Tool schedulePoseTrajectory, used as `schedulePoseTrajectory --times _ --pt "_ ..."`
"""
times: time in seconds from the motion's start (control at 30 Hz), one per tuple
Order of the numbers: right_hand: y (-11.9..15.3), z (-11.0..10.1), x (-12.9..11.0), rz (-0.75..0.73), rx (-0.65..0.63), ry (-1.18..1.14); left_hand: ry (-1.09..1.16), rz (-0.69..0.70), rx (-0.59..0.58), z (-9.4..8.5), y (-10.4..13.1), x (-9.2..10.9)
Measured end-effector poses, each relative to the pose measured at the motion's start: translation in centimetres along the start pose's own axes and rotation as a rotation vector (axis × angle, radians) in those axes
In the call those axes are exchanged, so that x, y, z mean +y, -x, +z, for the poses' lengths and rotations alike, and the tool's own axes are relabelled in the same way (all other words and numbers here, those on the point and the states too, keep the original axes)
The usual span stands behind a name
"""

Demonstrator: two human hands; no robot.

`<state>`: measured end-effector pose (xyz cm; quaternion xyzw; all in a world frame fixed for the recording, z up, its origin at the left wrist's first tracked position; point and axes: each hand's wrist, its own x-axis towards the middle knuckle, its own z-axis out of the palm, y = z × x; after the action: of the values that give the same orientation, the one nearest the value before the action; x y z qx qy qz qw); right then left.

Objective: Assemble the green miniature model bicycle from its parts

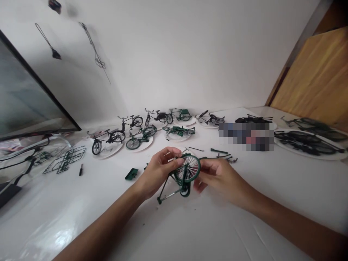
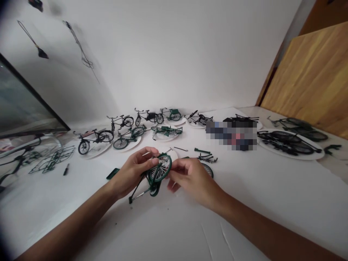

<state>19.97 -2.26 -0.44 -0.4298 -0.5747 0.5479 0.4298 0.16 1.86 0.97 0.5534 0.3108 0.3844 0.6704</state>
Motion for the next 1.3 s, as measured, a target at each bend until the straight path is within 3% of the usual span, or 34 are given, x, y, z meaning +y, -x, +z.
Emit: schedulePoseTrajectory --times 0.17,0.4,0.63,0.8,1.03,1.3 --pt "0.4 0.3 0.1 -0.025 -0.015 0.054 -0.211 0.077 0.006 0.3 0.3 0.6" --pt "0.7 0.2 0.2 -0.07 -0.008 0.08 -0.237 0.174 -0.016 -0.2 0.2 0.5" --pt "0.9 0.9 -0.7 0.082 -0.068 -0.179 -0.272 0.255 -0.029 0.0 0.2 0.3" --pt "1.3 1.1 -0.4 -0.019 0.048 -0.002 -0.328 0.273 -0.023 0.2 0.5 0.4" --pt "1.4 0.7 -1.1 0.136 -0.178 -0.351 -0.334 0.191 -0.061 0.1 0.6 0.8" --pt "1.3 1.2 -0.8 0.124 -0.01 -0.261 -0.302 0.21 -0.013 0.6 0.5 0.4"
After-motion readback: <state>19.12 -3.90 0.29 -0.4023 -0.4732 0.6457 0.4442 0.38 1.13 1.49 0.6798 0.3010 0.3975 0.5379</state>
